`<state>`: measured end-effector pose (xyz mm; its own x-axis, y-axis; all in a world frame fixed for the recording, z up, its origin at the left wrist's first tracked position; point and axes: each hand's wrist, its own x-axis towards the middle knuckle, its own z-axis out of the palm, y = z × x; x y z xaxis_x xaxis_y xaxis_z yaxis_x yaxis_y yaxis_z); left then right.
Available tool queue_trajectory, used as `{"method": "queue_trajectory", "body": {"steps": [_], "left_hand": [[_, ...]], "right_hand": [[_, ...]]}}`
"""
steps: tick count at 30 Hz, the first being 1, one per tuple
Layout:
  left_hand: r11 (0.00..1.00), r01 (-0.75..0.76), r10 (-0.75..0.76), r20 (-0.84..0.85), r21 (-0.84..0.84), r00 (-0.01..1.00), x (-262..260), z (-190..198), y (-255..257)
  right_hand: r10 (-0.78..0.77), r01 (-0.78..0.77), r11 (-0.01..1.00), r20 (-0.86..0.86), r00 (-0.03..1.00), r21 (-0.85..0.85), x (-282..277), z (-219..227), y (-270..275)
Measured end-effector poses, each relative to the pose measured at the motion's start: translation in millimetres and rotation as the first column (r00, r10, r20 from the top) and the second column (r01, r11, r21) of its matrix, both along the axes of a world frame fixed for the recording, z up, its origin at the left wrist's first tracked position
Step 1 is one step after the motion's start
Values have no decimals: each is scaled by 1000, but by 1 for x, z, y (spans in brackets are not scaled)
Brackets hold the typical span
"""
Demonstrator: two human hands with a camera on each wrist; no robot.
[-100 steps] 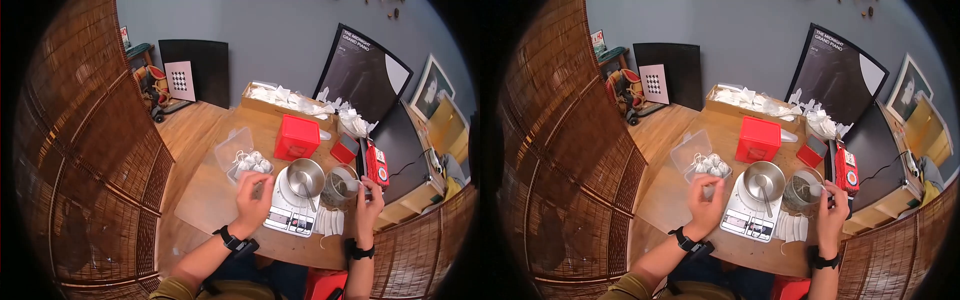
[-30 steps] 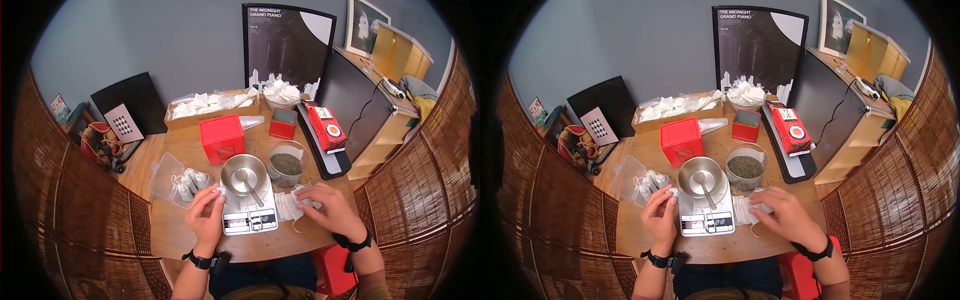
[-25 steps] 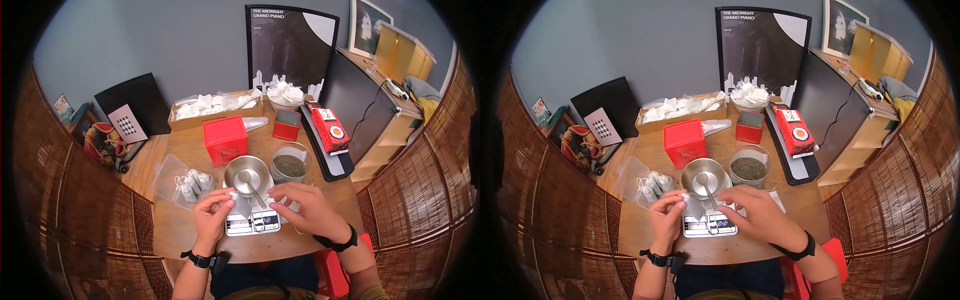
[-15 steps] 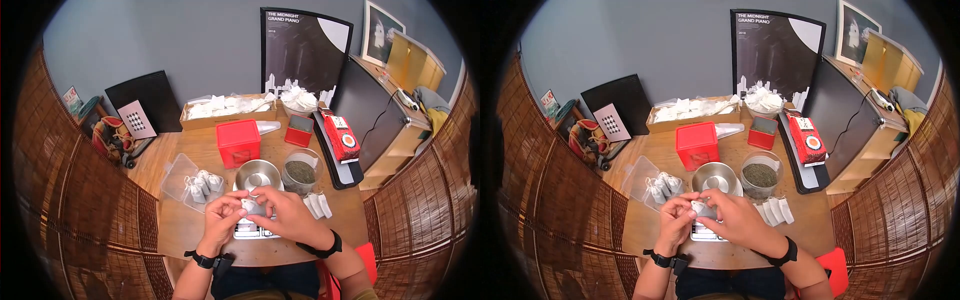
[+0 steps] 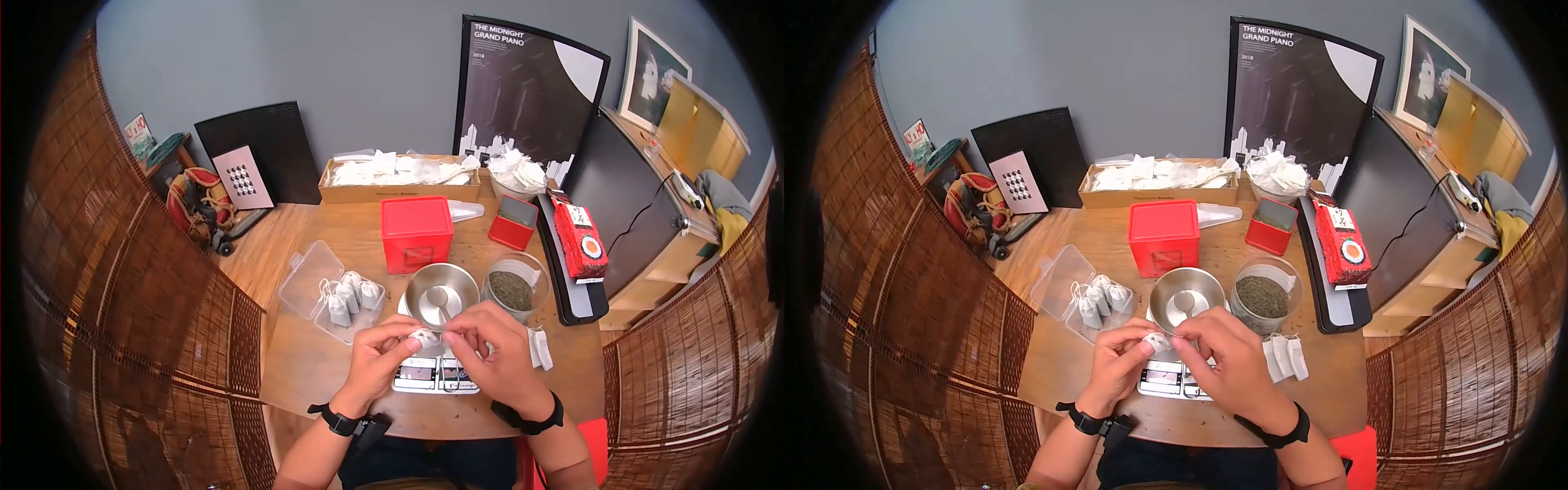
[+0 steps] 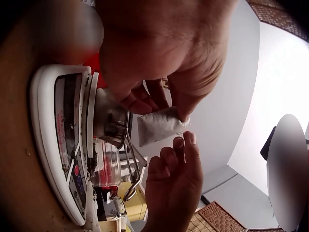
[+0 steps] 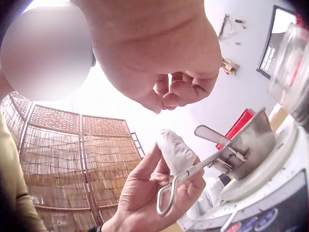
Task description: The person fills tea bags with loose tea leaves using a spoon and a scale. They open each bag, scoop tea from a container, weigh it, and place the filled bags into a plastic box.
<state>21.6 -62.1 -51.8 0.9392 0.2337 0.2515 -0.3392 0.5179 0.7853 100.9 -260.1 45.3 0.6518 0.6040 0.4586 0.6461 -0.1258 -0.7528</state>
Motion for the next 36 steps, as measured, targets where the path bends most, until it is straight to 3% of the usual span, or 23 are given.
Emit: {"method": "queue_trajectory", "body": {"steps": [8,13,20,23,25,26,28,31,36], "left_hand": [[999,49,-48,59,-16,997,2,-8,2],[997,71,-71,24,-9,997,-1,-4,1],[994,97,-97,1,-59,995,-2,0,0],[978,147,-145,25,-148,989,-1,-2,3],[967,173,-169,39,-185,985,-1,-5,5],[950,217,-214,39,-224,976,-1,-7,6],[930,259,-257,41,-262,965,-1,-8,6],[918,246,-251,24,-312,968,0,-5,4],[942,188,-190,20,-279,982,2,-7,4]], "right_hand": [[88,-88,996,20,996,-22,-3,-2,6],[68,-64,997,101,993,-43,-3,0,8],[37,-38,999,77,996,6,-1,-7,11],[55,-55,998,24,998,6,0,-8,11],[70,-64,997,-167,983,39,-1,-9,10],[74,-69,997,-167,983,39,0,-15,10],[147,-95,984,-382,912,153,4,-28,11],[69,-16,984,-294,953,179,4,-27,11],[108,-102,991,-61,992,87,2,-5,3]]}}
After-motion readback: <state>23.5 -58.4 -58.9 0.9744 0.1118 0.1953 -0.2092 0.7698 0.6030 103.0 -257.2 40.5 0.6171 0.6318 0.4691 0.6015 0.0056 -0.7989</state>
